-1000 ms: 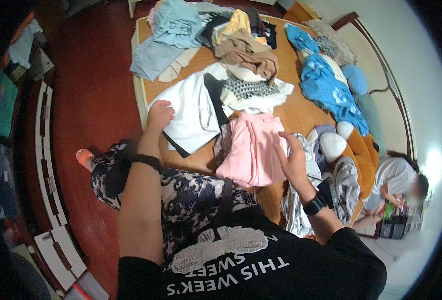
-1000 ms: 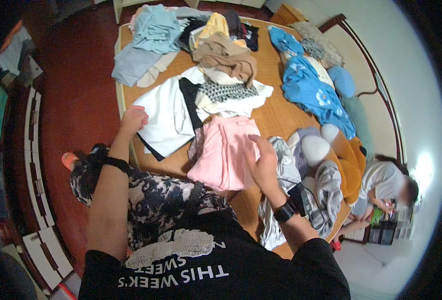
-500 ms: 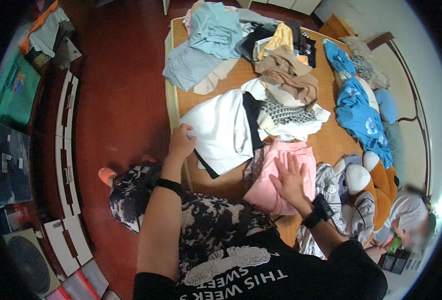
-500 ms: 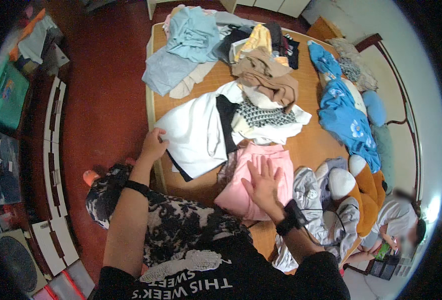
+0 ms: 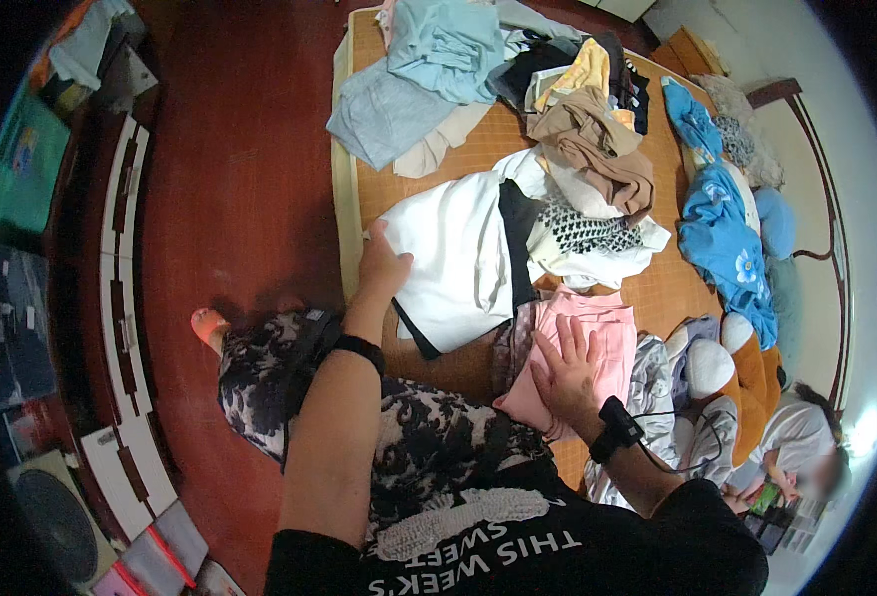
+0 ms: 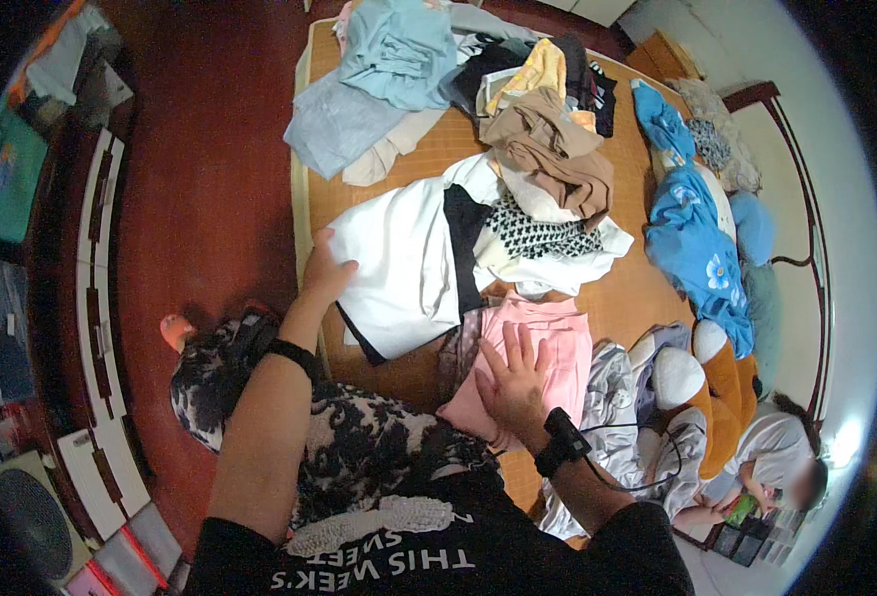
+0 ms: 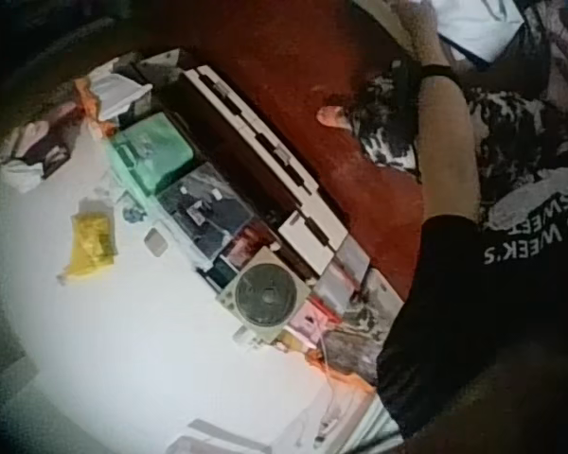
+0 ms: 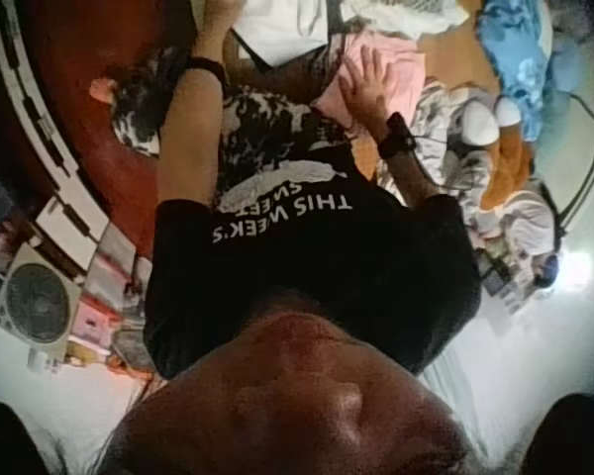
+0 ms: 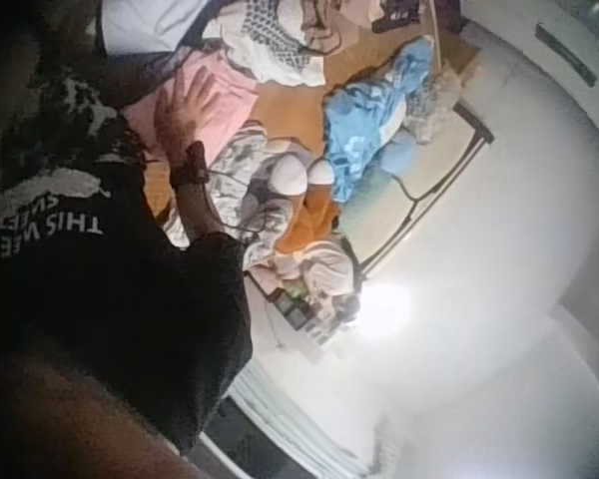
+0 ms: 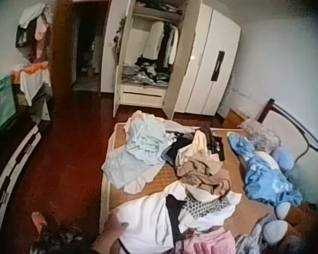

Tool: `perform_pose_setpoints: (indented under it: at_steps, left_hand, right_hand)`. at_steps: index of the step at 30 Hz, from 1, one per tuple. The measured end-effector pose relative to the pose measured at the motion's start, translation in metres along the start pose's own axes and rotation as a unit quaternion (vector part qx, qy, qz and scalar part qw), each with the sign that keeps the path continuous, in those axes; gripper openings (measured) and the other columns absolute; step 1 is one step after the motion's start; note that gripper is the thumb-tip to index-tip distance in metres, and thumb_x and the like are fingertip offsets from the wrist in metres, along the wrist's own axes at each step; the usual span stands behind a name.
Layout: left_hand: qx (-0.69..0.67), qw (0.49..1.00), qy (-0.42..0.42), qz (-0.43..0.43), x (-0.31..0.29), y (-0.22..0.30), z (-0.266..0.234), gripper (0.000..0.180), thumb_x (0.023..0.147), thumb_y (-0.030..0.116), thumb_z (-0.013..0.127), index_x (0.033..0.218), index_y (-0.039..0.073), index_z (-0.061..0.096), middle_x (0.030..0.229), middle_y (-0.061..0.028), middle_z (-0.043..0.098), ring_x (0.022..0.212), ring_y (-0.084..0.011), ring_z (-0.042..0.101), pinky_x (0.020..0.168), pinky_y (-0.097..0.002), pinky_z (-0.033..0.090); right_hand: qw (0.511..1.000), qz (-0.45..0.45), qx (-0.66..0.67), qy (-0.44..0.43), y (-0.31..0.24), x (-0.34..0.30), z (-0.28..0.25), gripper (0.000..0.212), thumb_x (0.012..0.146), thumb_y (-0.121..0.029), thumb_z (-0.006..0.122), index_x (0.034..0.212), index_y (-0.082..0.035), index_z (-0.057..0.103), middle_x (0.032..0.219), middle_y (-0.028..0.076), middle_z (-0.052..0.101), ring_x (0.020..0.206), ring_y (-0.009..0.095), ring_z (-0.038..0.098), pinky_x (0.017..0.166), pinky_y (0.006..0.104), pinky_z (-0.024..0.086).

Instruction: Folding various items of clothing including shirts and towels on a bed.

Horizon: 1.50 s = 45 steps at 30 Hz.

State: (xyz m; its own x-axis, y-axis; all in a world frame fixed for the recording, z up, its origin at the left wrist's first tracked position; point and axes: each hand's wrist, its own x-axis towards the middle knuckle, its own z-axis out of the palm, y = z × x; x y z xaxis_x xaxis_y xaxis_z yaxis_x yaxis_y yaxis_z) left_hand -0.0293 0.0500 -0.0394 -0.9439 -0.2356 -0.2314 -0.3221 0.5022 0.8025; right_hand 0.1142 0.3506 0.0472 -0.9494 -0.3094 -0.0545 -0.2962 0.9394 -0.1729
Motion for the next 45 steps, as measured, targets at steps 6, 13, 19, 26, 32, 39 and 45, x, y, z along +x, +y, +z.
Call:
perform_pose_setpoints:
  at_steps: [6, 13, 19, 26, 32, 39, 45]
  left_hand:
    - [0.02, 0.997, -0.045, -0.053, -0.007, 0.009, -0.004, 0.063, 0.071, 0.009, 0.067, 0.125, 0.01, 0.035, 0.118, -0.0253, 0.052, 0.109, -0.0396, 0.052, 0.092, -0.0421, 0.041]
    - [0.065, 0.996, 0.057, -0.024, -0.016, 0.013, -0.017, 0.052, 0.071, 0.01, 0.067, 0.117, 0.007, 0.044, 0.111, -0.0217, 0.054, 0.105, -0.0369, 0.052, 0.09, -0.0409, 0.042]
    - [-0.01, 0.995, 0.095, 0.038, -0.019, 0.01, -0.023, 0.043, 0.07, 0.012, 0.068, 0.109, 0.006, 0.051, 0.105, -0.0186, 0.055, 0.098, -0.0335, 0.054, 0.086, -0.0397, 0.044]
    - [-0.131, 0.99, -0.039, 0.042, -0.029, 0.018, -0.03, 0.051, 0.068, 0.023, 0.076, 0.11, 0.006, 0.052, 0.103, -0.0186, 0.055, 0.099, -0.031, 0.055, 0.085, -0.0383, 0.044]
    - [0.208, 0.958, -0.133, 0.144, -0.047, 0.032, -0.035, 0.039, 0.067, 0.024, 0.074, 0.1, 0.006, 0.064, 0.113, -0.0189, 0.054, 0.102, -0.0361, 0.054, 0.086, -0.0414, 0.045]
    - [0.029, 0.988, 0.105, 0.109, -0.005, -0.005, -0.039, 0.016, 0.078, 0.019, 0.063, 0.075, 0.003, 0.065, 0.077, -0.0156, 0.062, 0.073, -0.034, 0.061, 0.065, -0.0392, 0.048]
    - [0.047, 0.994, -0.075, 0.071, -0.033, -0.002, 0.008, 0.025, 0.076, 0.014, 0.067, 0.098, 0.003, 0.062, 0.088, -0.0158, 0.066, 0.085, -0.0293, 0.064, 0.076, -0.0364, 0.049]
  right_hand:
    - [0.989, -0.001, 0.123, 0.087, -0.009, 0.057, -0.029, 0.045, 0.077, -0.033, 0.065, 0.113, -0.008, 0.057, 0.107, 0.017, 0.059, 0.104, 0.034, 0.054, 0.091, 0.0478, 0.038]
    - [0.991, 0.108, 0.075, 0.019, -0.016, 0.149, -0.002, 0.047, 0.076, -0.046, 0.065, 0.099, -0.006, 0.058, 0.076, 0.019, 0.064, 0.074, 0.036, 0.063, 0.062, 0.043, 0.048]
    - [0.979, 0.105, 0.175, -0.03, -0.003, 0.193, 0.049, 0.028, 0.071, -0.024, 0.068, 0.072, 0.002, 0.059, 0.072, 0.02, 0.062, 0.069, 0.032, 0.063, 0.061, 0.0388, 0.047]
    - [0.86, -0.177, 0.437, -0.195, -0.115, 0.147, 0.028, 0.019, 0.074, -0.011, 0.071, 0.072, -0.001, 0.055, 0.062, 0.002, 0.051, 0.06, 0.01, 0.045, 0.055, 0.0288, 0.04]
    - [0.794, -0.058, 0.508, -0.328, -0.119, 0.102, 0.058, 0.02, 0.08, -0.01, 0.069, 0.07, -0.005, 0.053, 0.059, -0.003, 0.05, 0.052, 0.005, 0.048, 0.045, 0.0221, 0.038]
    - [0.791, 0.0, 0.454, -0.409, -0.059, 0.08, 0.03, 0.018, 0.083, -0.02, 0.066, 0.079, -0.003, 0.059, 0.068, 0.002, 0.06, 0.054, 0.008, 0.056, 0.049, 0.0229, 0.046]
    - [0.768, 0.209, 0.575, -0.191, -0.04, 0.127, 0.031, 0.026, 0.087, -0.029, 0.061, 0.097, -0.005, 0.056, 0.074, 0.007, 0.064, 0.057, 0.015, 0.063, 0.047, 0.0244, 0.051]
